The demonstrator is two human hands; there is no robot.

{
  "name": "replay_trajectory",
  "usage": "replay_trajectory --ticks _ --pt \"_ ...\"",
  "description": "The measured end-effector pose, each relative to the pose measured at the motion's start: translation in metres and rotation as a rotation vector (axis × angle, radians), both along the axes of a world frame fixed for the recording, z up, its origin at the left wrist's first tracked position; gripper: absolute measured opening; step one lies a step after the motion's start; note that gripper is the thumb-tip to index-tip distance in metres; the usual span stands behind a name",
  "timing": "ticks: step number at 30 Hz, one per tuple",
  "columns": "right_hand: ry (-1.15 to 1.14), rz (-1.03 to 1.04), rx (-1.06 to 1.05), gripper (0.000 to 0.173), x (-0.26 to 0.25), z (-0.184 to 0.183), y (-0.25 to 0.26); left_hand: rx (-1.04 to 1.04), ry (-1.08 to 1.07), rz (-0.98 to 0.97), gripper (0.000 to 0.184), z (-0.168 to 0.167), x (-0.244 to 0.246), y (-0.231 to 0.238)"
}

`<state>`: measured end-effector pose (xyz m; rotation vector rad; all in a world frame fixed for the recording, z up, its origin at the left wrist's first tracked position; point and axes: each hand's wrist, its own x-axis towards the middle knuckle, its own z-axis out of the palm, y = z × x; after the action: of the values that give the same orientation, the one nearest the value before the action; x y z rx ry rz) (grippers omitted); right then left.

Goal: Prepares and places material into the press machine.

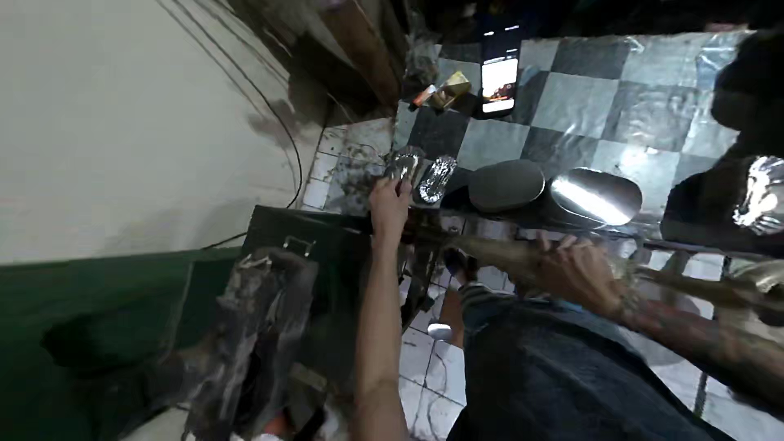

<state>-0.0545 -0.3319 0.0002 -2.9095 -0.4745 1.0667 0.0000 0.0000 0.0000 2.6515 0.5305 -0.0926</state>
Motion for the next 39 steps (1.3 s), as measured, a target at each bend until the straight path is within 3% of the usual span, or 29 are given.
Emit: replay_trajectory --ticks 2,4,7,9,12,15,18,20,22,24,26,28,31,33,36,39 --pt "0.048 -0.146 0.006 0.073 0.005 -0.082 -0.047 0.060 0.103 -0.087 0.038 -0.006 0.043 0.006" --pt "0.013 -0.231 0.056 0.071 0.001 -0.142 -0.086 0.083 0.160 -0.164 0.039 -0.011 0.053 0.011" --pt "-0.020 -0.271 0.076 0.068 -0.003 -0.185 -0.113 0.129 0.254 -0.131 0.049 -0.026 0.060 0.014" --pt "0.100 -0.303 0.037 0.074 0.001 -0.197 -0.116 0.167 0.292 -0.111 0.053 -0.036 0.067 0.015" --pt "0.287 -0.312 -0.011 0.074 0.005 -0.185 -0.109 0.174 0.248 -0.135 0.043 -0.046 0.059 0.014" --pt "0.220 -0.281 0.069 0.055 0.014 -0.163 -0.094 0.136 0.199 -0.059 0.059 -0.043 0.062 0.019" --pt "0.326 -0.320 0.359 0.038 0.032 -0.090 -0.076 0.085 0.141 -0.010 0.065 -0.042 0.060 0.037" --pt "0.139 -0.332 0.581 0.031 0.035 -0.027 -0.063 0.052 0.124 0.003 0.074 -0.044 0.062 0.038" --pt "-0.199 -0.323 0.644 0.023 0.045 0.006 -0.053 0.086 0.147 -0.007 0.083 -0.043 0.067 0.037" --pt "-0.312 -0.233 0.560 0.035 0.064 0.001 -0.061 0.116 0.143 -0.064 0.089 -0.036 0.066 0.029" --pt "-0.222 -0.094 0.507 0.043 0.088 -0.020 -0.077 0.107 0.089 -0.229 0.076 -0.016 0.064 -0.006" --pt "-0.063 0.010 0.562 0.038 0.113 -0.025 -0.092 0.071 -0.018 -0.555 0.053 -0.005 0.059 -0.059" --pt "0.155 0.035 0.623 0.031 0.144 -0.021 -0.103 -0.065 -0.066 -0.936 0.041 -0.021 0.058 -0.124" --pt "0.195 0.033 0.643 0.030 0.152 -0.024 -0.105 -0.106 0.036 -0.996 0.038 -0.029 0.062 -0.133" --pt "0.148 0.031 0.665 0.032 0.144 -0.026 -0.102 -0.210 0.175 -1.016 0.023 -0.014 0.081 -0.117" --pt "0.064 0.121 0.660 0.037 0.126 -0.035 -0.100 -0.183 0.338 -1.035 0.018 -0.002 0.100 -0.109"
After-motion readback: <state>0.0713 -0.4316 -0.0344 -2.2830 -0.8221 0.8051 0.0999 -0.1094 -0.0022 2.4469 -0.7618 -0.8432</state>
